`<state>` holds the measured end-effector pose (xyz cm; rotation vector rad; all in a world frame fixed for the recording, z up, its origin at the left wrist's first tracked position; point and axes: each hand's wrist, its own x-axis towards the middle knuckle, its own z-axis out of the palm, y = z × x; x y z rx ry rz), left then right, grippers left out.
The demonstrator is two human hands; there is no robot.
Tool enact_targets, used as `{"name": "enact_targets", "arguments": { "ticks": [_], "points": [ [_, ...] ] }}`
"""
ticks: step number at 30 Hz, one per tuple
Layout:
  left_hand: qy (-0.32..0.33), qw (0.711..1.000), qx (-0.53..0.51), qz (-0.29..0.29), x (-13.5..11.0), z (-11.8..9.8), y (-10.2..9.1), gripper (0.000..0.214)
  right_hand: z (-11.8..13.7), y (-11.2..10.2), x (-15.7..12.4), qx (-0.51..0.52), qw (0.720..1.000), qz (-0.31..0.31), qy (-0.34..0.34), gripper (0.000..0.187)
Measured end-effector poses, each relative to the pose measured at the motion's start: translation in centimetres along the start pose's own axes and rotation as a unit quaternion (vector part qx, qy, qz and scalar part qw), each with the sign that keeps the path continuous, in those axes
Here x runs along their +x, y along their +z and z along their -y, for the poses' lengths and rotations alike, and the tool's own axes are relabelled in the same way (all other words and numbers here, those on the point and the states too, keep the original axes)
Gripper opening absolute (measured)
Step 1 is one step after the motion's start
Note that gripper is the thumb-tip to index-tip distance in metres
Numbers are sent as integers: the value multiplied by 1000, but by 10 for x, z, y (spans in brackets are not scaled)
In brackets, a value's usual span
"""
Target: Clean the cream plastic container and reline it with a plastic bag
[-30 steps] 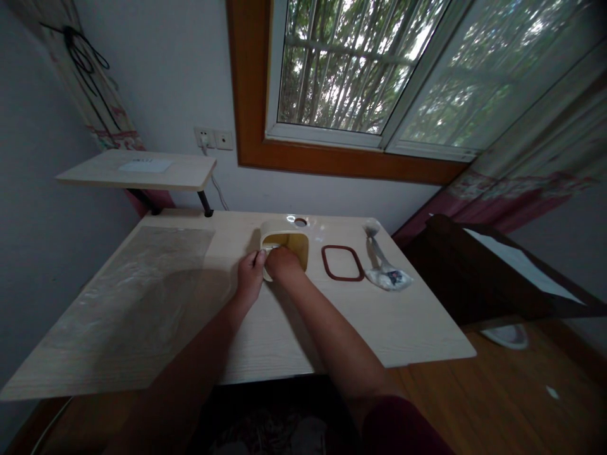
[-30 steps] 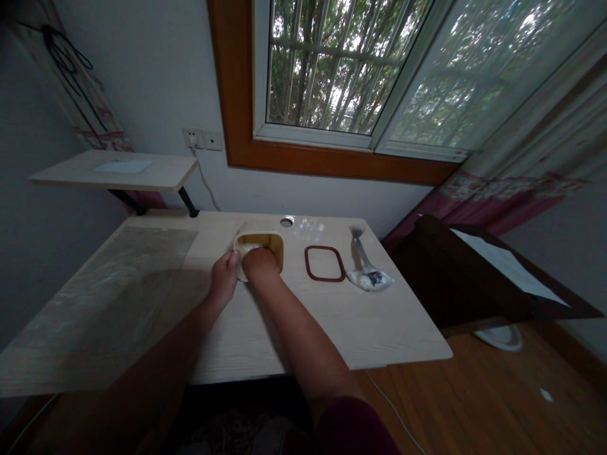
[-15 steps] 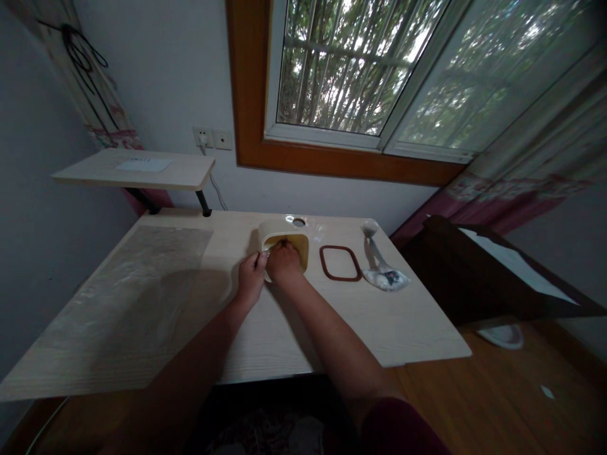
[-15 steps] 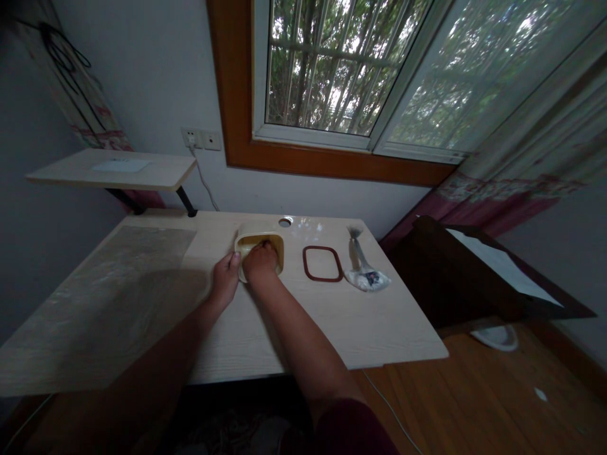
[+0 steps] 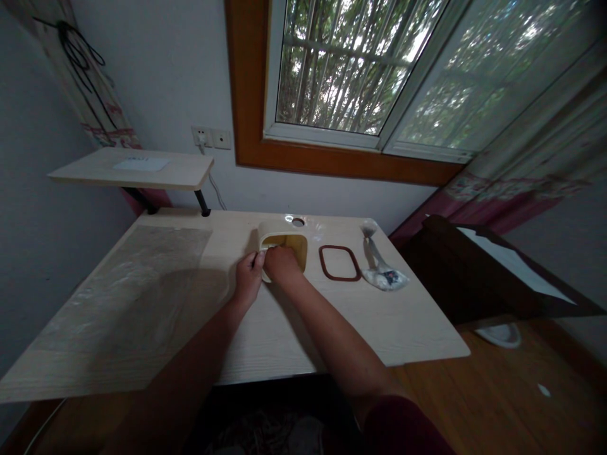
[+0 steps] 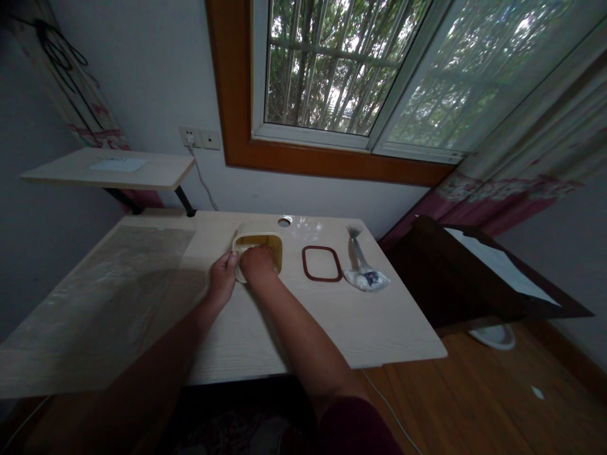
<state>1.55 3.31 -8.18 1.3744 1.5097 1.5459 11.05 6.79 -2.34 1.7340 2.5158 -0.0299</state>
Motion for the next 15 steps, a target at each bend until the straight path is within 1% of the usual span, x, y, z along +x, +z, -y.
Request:
{"name": "enact_targets", "arguments": {
  "ticks": [3, 6, 8, 12, 15],
  "points": [
    [0, 1000, -2, 3, 0, -2, -1, 41, -2, 1, -1, 0, 1000, -25, -10, 39],
    [1, 1000, -5, -5, 1, -1, -2, 41, -5, 0, 0, 2, 998, -47, -37, 38],
    [-1, 1000, -12, -5, 2, 0, -2, 42, -8, 0, 2, 2, 998, -38, -53, 38],
    [-4, 1000, -26, 2, 2, 1, -3, 42, -12, 1, 6, 9, 997, 6, -71, 41],
    [-2, 999, -36, 1, 3, 3, -3, 43, -14, 2, 10, 20, 996, 9, -86, 42]
  ]
}}
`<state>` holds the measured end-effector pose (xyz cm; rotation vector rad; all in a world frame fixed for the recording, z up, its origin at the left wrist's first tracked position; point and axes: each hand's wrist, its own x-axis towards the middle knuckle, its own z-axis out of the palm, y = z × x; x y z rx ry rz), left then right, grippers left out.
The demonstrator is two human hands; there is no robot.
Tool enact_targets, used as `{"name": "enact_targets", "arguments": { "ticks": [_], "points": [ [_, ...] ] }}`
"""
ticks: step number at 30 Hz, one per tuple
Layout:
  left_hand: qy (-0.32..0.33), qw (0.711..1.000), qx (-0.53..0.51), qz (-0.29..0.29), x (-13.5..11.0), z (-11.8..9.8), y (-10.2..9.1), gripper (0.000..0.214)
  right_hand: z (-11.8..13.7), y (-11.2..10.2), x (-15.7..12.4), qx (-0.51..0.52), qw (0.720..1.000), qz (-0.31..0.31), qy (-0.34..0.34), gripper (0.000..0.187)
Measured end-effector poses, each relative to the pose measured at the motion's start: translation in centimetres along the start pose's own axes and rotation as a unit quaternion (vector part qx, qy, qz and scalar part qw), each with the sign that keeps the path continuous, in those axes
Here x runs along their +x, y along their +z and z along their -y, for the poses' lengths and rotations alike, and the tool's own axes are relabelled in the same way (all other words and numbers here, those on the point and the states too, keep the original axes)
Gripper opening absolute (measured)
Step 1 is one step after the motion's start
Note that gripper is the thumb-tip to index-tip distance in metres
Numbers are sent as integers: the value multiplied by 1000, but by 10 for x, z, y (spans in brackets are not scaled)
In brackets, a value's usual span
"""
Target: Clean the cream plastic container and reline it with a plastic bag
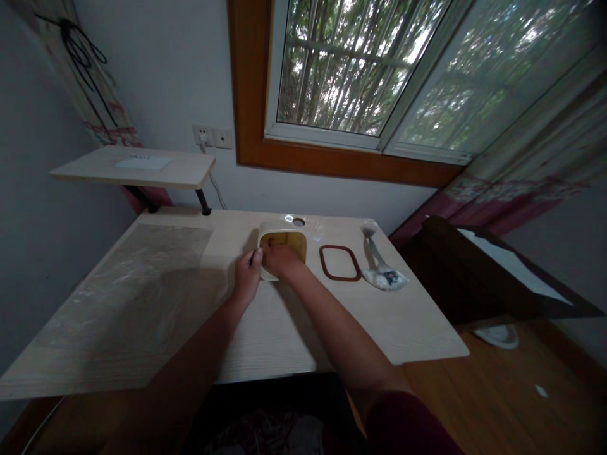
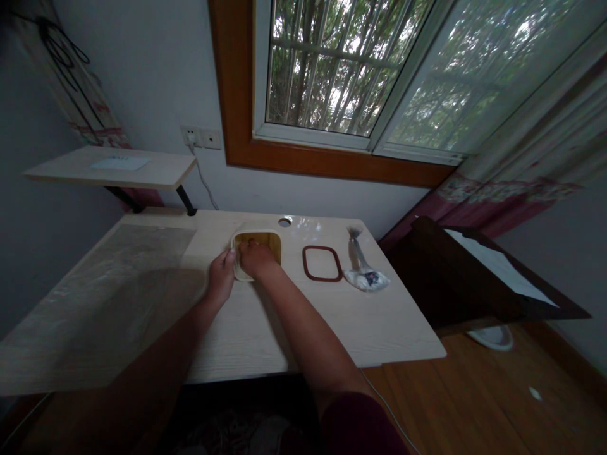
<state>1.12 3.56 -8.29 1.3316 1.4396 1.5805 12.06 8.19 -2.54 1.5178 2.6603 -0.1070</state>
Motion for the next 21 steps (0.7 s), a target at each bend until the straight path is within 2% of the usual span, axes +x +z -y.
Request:
{"name": "enact_targets", "arguments": {
  "ticks": [13, 21],
  "points": [
    [-4, 1000, -7, 5, 2, -1, 0, 45, -4, 0, 2, 23, 1000, 17, -3, 44],
    [-3, 999, -31, 4, 5, 7, 1, 45, -5, 0, 5, 29, 999, 44, 9, 46]
  ]
}}
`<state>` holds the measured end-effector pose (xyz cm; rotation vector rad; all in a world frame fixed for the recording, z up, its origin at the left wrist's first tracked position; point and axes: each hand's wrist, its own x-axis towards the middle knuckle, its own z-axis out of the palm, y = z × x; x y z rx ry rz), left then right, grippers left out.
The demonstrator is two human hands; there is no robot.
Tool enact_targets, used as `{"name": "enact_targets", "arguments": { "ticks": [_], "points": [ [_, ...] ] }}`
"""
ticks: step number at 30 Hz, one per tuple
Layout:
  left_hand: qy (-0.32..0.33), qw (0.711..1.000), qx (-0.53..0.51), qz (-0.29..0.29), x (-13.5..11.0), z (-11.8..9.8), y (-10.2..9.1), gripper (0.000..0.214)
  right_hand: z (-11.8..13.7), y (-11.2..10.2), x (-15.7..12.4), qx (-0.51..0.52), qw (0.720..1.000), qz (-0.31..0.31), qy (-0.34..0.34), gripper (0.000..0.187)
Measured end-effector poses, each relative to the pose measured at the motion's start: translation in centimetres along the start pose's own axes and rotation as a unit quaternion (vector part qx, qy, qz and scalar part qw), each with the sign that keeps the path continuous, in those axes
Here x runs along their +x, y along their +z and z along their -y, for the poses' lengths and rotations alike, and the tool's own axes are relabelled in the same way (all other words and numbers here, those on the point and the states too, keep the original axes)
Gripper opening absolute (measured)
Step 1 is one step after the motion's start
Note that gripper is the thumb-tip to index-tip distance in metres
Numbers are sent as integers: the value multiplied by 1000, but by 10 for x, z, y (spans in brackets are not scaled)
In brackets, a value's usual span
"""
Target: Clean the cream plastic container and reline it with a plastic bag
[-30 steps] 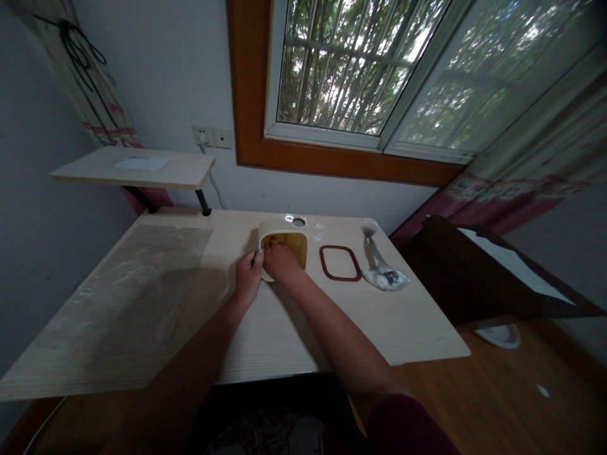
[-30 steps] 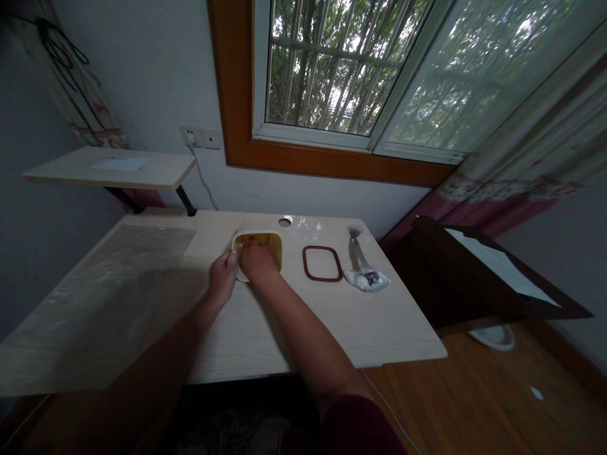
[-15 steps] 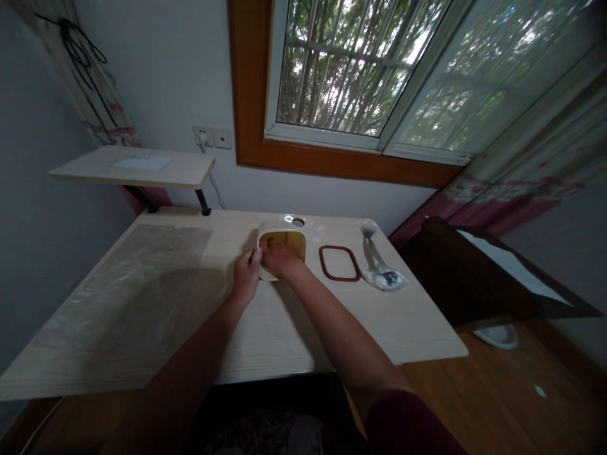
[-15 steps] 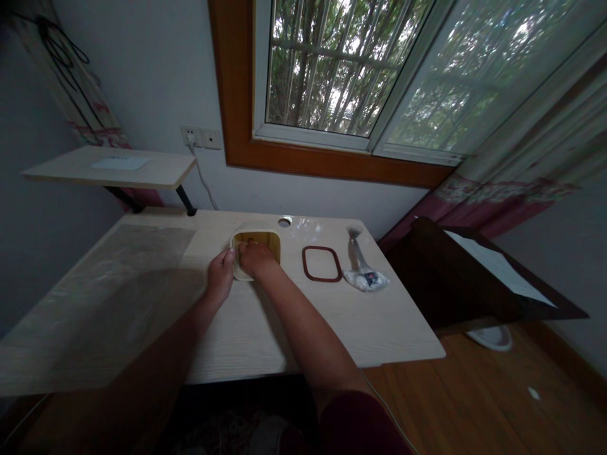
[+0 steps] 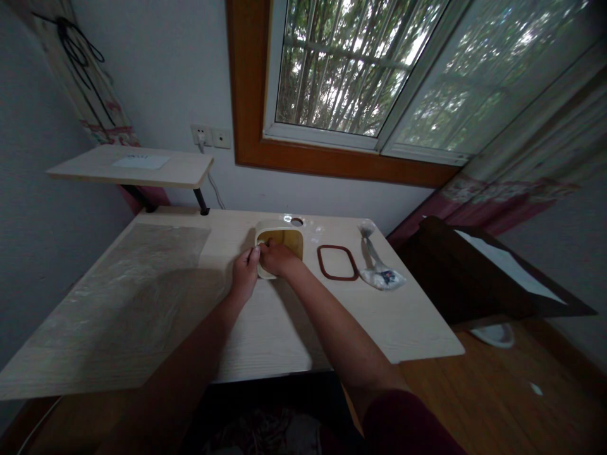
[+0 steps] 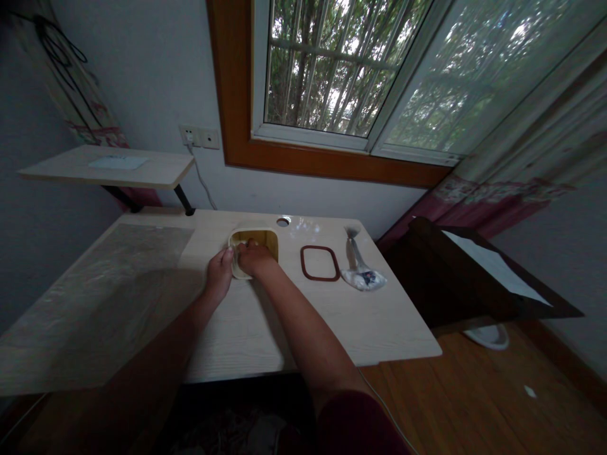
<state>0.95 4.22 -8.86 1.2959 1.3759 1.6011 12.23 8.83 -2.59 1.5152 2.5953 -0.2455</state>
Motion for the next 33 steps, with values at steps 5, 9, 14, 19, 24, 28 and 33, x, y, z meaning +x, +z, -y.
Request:
{"name": "enact_targets", "arguments": {
  "ticks": [5, 9, 14, 19, 24, 28, 33],
  "points": [
    [-10, 1000, -8, -8, 1, -3, 0, 45, 0, 2, 1, -4, 1000, 0, 5, 46],
    [-13, 1000, -19, -4, 2, -2, 0, 45, 0, 3, 0, -5, 1000, -5, 5, 47],
    [-19, 1000, -15, -17, 3, 0, -3, 42, 4, 0, 0, -25, 999, -28, -7, 47],
    [-16, 1000, -6, -8, 3, -2, -6, 42, 7, -2, 1, -32, 999, -38, -17, 47],
    [-12, 1000, 0, -8, 4, -2, -8, 40, 10, -4, 0, -32, 998, -50, -16, 47],
    [-13, 1000, 2, -18, 4, -3, -8, 41, 13, -3, -2, -20, 998, -52, -5, 47],
    [-14, 1000, 6, -11, 1, -3, -8, 41, 16, 1, -7, -11, 998, -61, 16, 45]
  ]
}}
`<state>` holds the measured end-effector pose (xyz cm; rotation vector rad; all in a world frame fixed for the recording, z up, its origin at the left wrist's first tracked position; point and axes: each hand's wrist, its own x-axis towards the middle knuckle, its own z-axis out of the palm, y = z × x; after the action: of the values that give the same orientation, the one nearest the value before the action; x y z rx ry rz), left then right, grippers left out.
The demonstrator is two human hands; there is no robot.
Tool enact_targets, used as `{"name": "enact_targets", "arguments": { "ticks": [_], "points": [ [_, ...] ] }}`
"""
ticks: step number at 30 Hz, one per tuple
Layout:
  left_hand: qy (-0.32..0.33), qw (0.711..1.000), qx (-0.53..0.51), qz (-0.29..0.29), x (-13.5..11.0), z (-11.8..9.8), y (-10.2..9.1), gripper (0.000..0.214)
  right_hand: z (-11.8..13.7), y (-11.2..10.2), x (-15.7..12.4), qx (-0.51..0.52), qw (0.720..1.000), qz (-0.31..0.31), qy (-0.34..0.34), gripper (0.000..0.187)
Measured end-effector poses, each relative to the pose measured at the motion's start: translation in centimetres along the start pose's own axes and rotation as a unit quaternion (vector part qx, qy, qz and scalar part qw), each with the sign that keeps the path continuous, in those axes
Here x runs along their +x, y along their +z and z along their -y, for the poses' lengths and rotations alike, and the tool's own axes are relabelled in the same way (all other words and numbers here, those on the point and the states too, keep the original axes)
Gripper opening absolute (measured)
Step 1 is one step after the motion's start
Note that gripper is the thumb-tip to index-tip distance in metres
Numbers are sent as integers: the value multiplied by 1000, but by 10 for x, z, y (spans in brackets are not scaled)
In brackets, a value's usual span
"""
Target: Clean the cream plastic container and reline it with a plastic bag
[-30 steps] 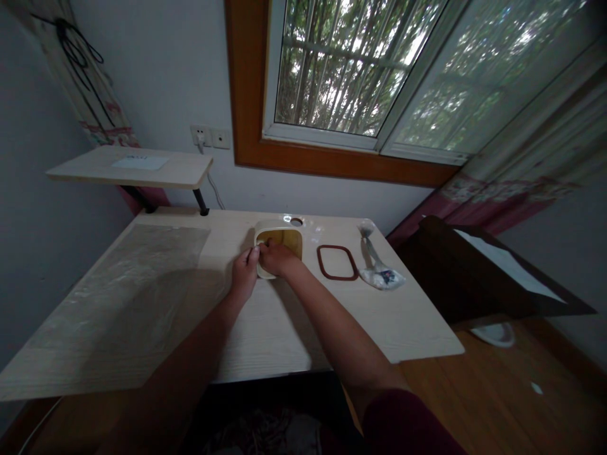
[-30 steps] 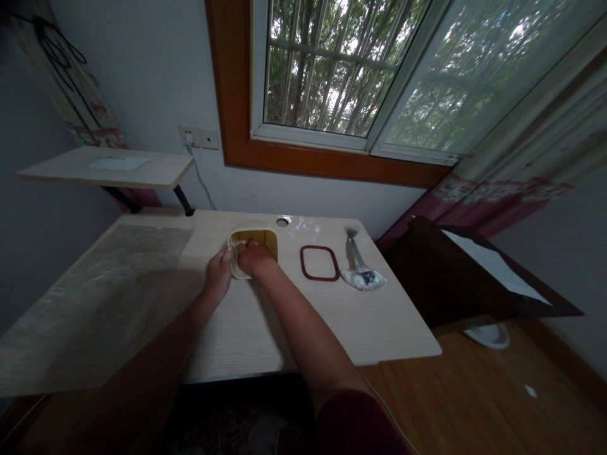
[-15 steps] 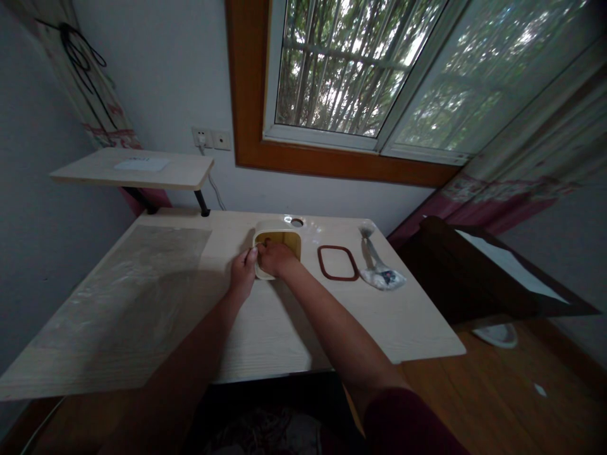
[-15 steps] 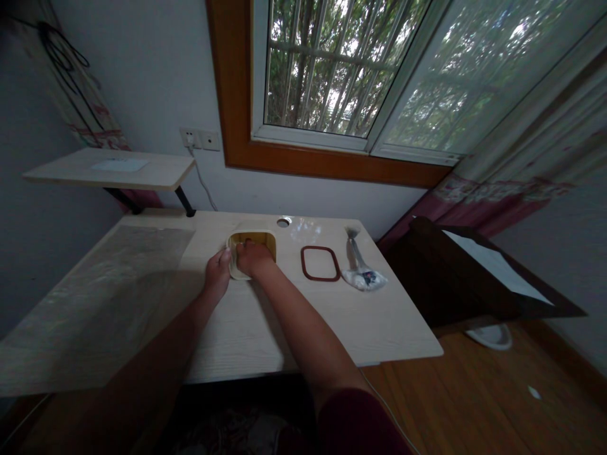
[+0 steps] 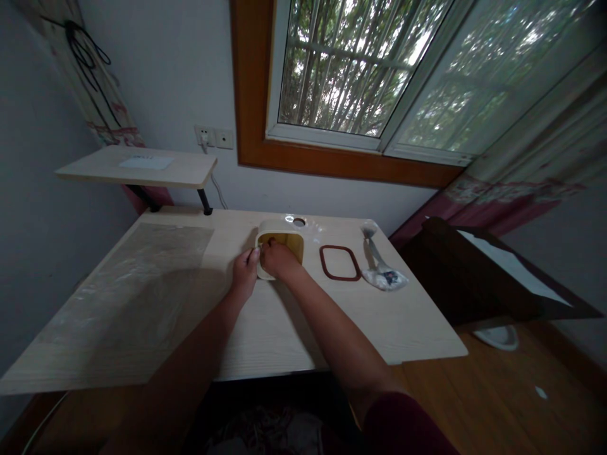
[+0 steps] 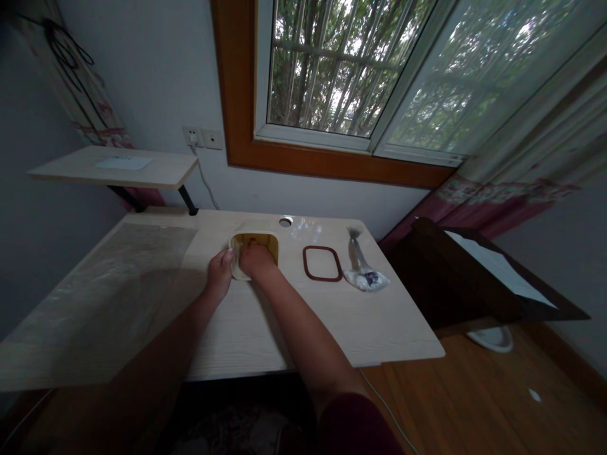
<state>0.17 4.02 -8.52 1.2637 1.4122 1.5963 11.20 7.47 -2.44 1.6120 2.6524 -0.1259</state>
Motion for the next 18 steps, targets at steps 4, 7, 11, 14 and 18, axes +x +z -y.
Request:
{"name": "enact_targets", "arguments": {
  "ticks": [4, 7, 11, 14, 18],
  "points": [
    [15, 1000, -9, 10, -2, 2, 1, 40, 0, 0, -5, 6, 1000, 6, 8, 42],
    [13, 1000, -10, 5, -2, 1, 2, 39, 2, -4, -12, 12, 1000, 14, -4, 37],
    [16, 1000, 8, -8, -4, -4, 1, 38, 8, -16, -33, 18, 1000, 12, -22, 36],
    [19, 1000, 20, -14, -5, -6, 1, 39, 10, -25, -55, 23, 999, 10, -36, 36],
    [10, 1000, 12, -13, -5, -2, 2, 39, 7, -32, -77, 48, 997, 11, -64, 31]
  ]
}}
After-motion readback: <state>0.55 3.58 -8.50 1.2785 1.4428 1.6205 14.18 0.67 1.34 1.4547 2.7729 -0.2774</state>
